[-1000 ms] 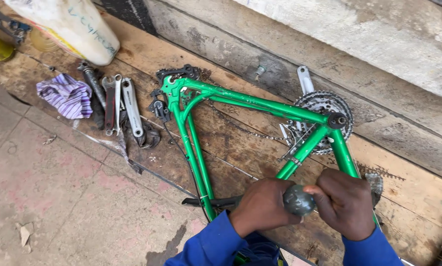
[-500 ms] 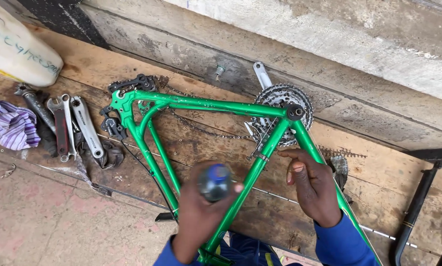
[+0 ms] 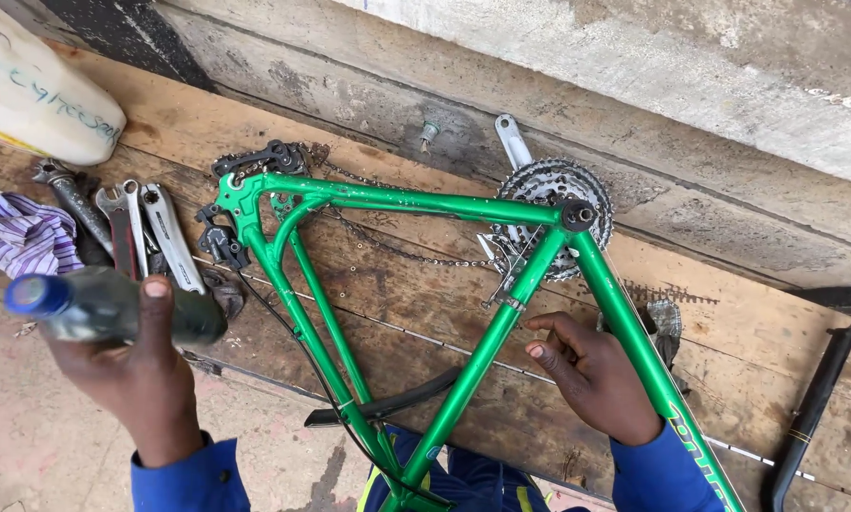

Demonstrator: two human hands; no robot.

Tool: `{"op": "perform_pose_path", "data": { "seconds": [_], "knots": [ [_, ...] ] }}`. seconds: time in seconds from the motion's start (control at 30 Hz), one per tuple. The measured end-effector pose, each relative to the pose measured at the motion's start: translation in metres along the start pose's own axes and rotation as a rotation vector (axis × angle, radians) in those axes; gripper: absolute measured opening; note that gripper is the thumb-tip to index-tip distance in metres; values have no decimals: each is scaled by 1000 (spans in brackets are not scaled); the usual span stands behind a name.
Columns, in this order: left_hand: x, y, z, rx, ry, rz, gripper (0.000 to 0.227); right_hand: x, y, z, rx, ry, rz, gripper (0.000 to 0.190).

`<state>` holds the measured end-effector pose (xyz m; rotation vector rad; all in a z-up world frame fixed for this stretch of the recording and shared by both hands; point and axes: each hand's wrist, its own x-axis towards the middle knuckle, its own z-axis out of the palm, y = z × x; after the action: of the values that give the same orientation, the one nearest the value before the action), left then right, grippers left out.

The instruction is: The person is cleaning a green bicycle frame using a cleaning liquid and a cloth at a workbench.

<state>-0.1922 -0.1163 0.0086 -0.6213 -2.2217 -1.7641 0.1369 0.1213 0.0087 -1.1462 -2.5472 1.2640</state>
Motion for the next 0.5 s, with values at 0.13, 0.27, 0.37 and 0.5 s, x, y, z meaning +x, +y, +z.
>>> {"op": "perform_pose_path", "data": {
  "seconds": [0.13,0.27,0.37,0.5],
  "knots": [
    [15,-37,21,-91,22,24,43,2,-14,-3,-1,-41,3,45],
    [25,-78,31,-64,58,-114,47,8,-22,-2,-10,-83,-29,42],
    [23,-66,34,8,72,-36,48,15,-31,0,-13,-103,8,41],
    [15,-23,31,104,102,177,41,24,-42,7,22,-107,-101,32]
  ]
}}
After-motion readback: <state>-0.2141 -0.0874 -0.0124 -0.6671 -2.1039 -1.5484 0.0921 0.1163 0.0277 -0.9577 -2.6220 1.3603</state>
